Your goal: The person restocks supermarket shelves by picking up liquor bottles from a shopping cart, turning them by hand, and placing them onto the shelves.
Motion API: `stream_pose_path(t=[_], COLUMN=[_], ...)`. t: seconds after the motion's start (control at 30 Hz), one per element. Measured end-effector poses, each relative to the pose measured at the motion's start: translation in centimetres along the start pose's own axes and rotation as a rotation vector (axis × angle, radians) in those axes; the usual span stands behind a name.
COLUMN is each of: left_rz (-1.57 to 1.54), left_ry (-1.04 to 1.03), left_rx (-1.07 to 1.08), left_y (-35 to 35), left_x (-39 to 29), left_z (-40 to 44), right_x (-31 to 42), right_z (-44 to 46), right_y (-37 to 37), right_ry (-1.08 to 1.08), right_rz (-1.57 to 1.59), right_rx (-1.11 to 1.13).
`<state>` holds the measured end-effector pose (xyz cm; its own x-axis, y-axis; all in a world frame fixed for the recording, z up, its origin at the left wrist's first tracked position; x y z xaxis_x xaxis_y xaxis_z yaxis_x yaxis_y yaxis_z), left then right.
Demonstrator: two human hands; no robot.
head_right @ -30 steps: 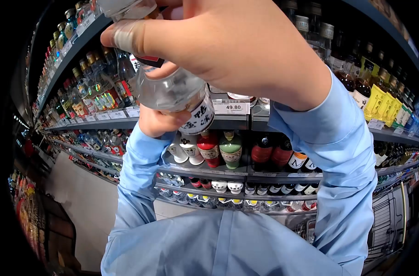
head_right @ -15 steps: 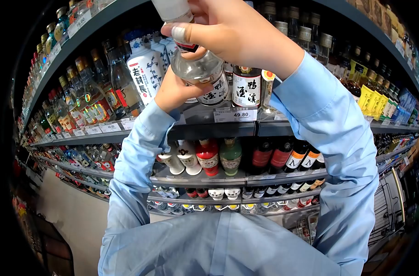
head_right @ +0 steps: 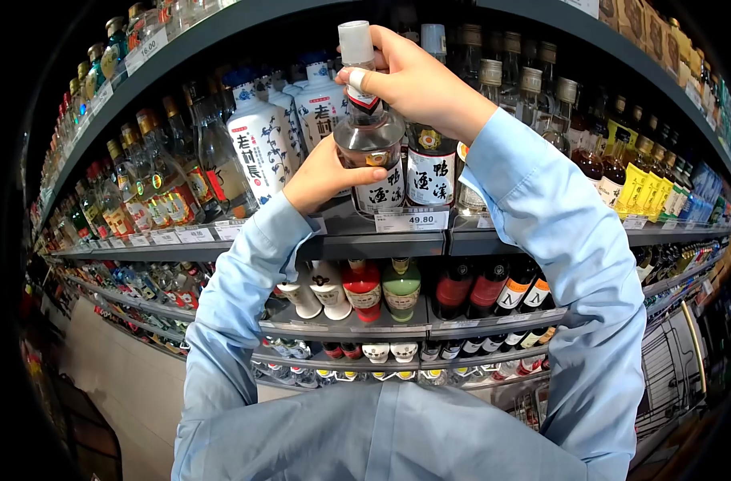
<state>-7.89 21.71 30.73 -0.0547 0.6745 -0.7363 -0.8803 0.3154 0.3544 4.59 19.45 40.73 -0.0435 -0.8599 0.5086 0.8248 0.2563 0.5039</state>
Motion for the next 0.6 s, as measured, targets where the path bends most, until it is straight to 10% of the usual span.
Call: stream_pose_path(t=[0.3,0.6], left_rz=[0.034,-0.143], left_ry=[0.158,0.167], left_rx=[-0.046,-0.093], left_y=[0.6,0.5], left_x=[0.5,0.9], left_z=[0.3,0.3], right_x=[-0.6,3.0], right_z=[1.4,0.6], right_y=[0.8,2.9], right_ry=[-0.34,-0.057], right_rz=[-0.181,-0.463], right_rx=[-0.125,-0.113])
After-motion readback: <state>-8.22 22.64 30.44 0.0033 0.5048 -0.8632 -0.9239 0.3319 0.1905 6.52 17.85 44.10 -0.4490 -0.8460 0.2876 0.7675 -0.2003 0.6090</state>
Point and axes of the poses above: each hand's wrist, its own z-axis towards the middle knuckle, its own y-axis out of the back of the hand, x = y × z, the point moved 4 cm from there along z, towards the middle knuckle
